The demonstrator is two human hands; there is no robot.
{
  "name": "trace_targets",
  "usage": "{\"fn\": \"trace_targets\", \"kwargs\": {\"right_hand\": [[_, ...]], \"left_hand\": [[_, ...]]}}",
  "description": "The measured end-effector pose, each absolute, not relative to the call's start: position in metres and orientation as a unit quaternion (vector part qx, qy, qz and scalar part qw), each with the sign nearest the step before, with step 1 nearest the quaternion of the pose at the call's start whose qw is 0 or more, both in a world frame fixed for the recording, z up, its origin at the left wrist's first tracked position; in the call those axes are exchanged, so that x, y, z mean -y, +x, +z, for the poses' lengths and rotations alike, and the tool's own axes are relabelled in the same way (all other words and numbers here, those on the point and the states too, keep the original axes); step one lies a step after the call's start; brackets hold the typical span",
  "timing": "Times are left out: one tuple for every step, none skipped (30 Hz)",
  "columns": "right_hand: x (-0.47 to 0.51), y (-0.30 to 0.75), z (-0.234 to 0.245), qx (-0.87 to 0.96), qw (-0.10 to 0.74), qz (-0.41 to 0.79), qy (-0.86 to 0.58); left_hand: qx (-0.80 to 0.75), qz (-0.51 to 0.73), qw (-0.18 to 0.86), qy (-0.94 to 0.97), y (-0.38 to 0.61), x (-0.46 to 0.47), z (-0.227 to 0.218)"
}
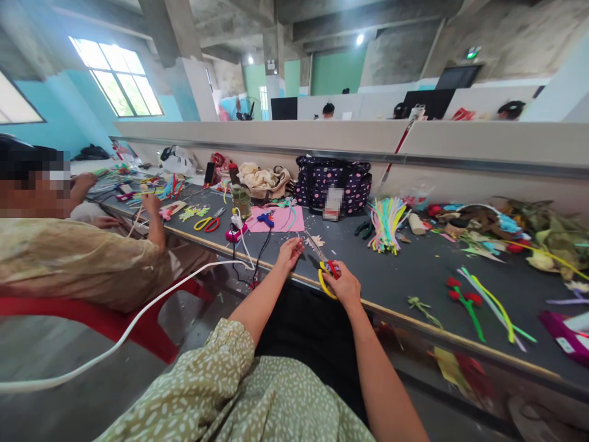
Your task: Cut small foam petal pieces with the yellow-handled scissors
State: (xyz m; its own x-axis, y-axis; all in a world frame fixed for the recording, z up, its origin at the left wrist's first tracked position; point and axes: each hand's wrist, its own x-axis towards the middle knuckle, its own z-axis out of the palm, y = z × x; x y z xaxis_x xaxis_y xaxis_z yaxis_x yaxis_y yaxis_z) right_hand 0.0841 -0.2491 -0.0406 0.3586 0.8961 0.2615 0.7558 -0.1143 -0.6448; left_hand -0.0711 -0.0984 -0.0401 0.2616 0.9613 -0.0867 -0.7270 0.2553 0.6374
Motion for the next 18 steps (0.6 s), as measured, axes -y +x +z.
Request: {"fn": "trace_targets", "kwargs": {"right_hand": [[0.2491,0.0841,-0.0406,0.558,0.362,0.098,-0.74],[0.2492,0.0842,-0.0407,0.559,0.361,0.1,-0.74],[0.2493,0.0842,-0.0406,0.56,0.359,0.102,-0.74],[0.2496,0.0843,-0.0404,0.562,0.355,0.103,-0.74],[0.2499,0.0844,-0.04,0.564,0.349,0.102,-0.741],[0.2502,0.0845,-0.0393,0.568,0.342,0.1,-0.742],[0.2506,0.0845,-0.0384,0.572,0.332,0.096,-0.744],[0.251,0.0845,-0.0374,0.576,0.322,0.091,-0.746],[0.2513,0.0845,-0.0363,0.579,0.313,0.087,-0.748],[0.2515,0.0843,-0.0353,0.582,0.304,0.083,-0.75],[0.2517,0.0841,-0.0344,0.585,0.296,0.081,-0.751],[0.2519,0.0839,-0.0338,0.588,0.29,0.078,-0.751],[0.2519,0.0837,-0.0334,0.59,0.286,0.074,-0.751],[0.252,0.0835,-0.0333,0.592,0.283,0.071,-0.751],[0.252,0.0834,-0.0334,0.593,0.281,0.068,-0.752],[0.2519,0.0834,-0.0337,0.593,0.28,0.067,-0.752],[0.2518,0.0835,-0.0341,0.593,0.279,0.068,-0.753],[0.2517,0.0837,-0.0346,0.593,0.277,0.07,-0.752]], "left_hand": [[-0.24,0.562,0.754,0.241,-0.0715,0.098,-0.0408],[-0.244,0.564,0.752,0.238,-0.0716,0.0978,-0.0412],[-0.249,0.566,0.75,0.236,-0.0716,0.0977,-0.0414],[-0.254,0.566,0.748,0.235,-0.0714,0.0978,-0.0413],[-0.256,0.567,0.747,0.235,-0.0712,0.098,-0.0411],[-0.255,0.569,0.746,0.234,-0.0709,0.0982,-0.0409],[-0.251,0.572,0.746,0.232,-0.0707,0.0985,-0.0407],[-0.246,0.574,0.746,0.23,-0.0706,0.0987,-0.0405],[-0.242,0.575,0.747,0.229,-0.0706,0.0989,-0.0404],[-0.238,0.575,0.749,0.227,-0.0706,0.0991,-0.0403],[-0.236,0.574,0.751,0.227,-0.0707,0.0993,-0.0403],[-0.233,0.571,0.753,0.227,-0.0709,0.0995,-0.0403],[-0.231,0.57,0.755,0.228,-0.0711,0.0997,-0.0404],[-0.228,0.569,0.757,0.228,-0.0714,0.0999,-0.0404],[-0.226,0.569,0.757,0.227,-0.0716,0.1001,-0.0405],[-0.225,0.57,0.758,0.225,-0.0717,0.1002,-0.0405],[-0.223,0.571,0.758,0.223,-0.0719,0.1002,-0.0405],[-0.222,0.572,0.758,0.22,-0.072,0.1001,-0.0406]]}}
